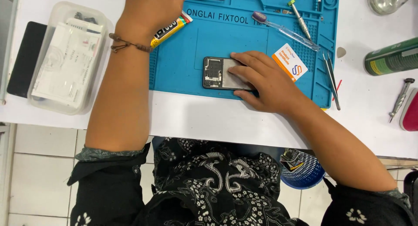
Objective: Repairing a mobile phone by peeling adhesive strips and attaching the internal frame or back cover.
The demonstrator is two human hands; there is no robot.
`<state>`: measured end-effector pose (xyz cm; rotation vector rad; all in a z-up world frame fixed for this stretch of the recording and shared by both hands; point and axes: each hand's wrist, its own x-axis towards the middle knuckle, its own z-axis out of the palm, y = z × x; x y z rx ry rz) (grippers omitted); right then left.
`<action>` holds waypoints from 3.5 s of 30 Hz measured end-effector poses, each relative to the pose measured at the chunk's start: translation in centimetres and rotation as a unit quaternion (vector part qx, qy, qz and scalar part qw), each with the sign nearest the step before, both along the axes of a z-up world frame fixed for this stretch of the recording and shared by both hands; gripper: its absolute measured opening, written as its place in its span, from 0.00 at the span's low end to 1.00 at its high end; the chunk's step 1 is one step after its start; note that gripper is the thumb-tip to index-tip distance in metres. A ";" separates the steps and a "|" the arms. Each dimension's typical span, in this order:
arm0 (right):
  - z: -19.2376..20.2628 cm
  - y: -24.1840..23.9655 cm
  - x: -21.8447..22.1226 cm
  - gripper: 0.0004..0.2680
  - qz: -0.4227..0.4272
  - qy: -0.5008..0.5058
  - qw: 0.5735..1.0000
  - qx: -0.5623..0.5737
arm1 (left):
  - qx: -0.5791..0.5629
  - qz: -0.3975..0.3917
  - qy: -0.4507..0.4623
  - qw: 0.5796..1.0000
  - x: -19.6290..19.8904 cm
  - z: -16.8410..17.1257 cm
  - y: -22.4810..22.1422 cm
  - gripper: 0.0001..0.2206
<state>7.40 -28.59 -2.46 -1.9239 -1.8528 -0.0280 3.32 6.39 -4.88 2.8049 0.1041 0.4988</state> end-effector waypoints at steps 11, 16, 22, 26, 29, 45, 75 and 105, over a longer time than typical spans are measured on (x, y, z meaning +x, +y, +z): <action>-0.4 -0.1 0.3 0.16 0.000 0.007 1.000 0.017 | 0.009 -0.007 0.145 0.989 2.5 5.3 -1.9 0.19; -1.2 -0.3 0.6 0.17 0.010 0.016 0.999 0.044 | 0.023 -0.040 0.187 0.981 2.9 7.2 -1.4 0.21; -1.4 -0.4 0.6 0.17 0.005 0.028 0.999 0.034 | 0.050 -0.076 0.167 0.982 2.8 6.8 -0.1 0.19; -1.3 -0.4 0.6 0.17 0.001 0.031 0.999 0.017 | 0.063 -0.081 0.159 0.982 2.9 6.4 0.3 0.19; -1.2 -0.3 0.7 0.17 0.004 0.035 0.999 0.021 | 0.047 -0.071 0.166 0.982 2.8 6.6 0.0 0.19; 1.3 -4.9 11.5 0.10 -0.368 0.025 0.923 -0.113 | 0.038 -0.074 0.088 0.993 3.2 4.5 0.4 0.08; 1.9 -8.2 9.3 0.05 -0.302 0.086 0.936 0.159 | -0.014 -0.041 0.104 0.994 2.8 3.5 0.8 0.04; -1.0 -10.1 10.6 0.07 -0.309 -0.105 0.943 -0.063 | -0.420 -0.081 0.166 0.889 -5.3 7.0 -9.1 0.01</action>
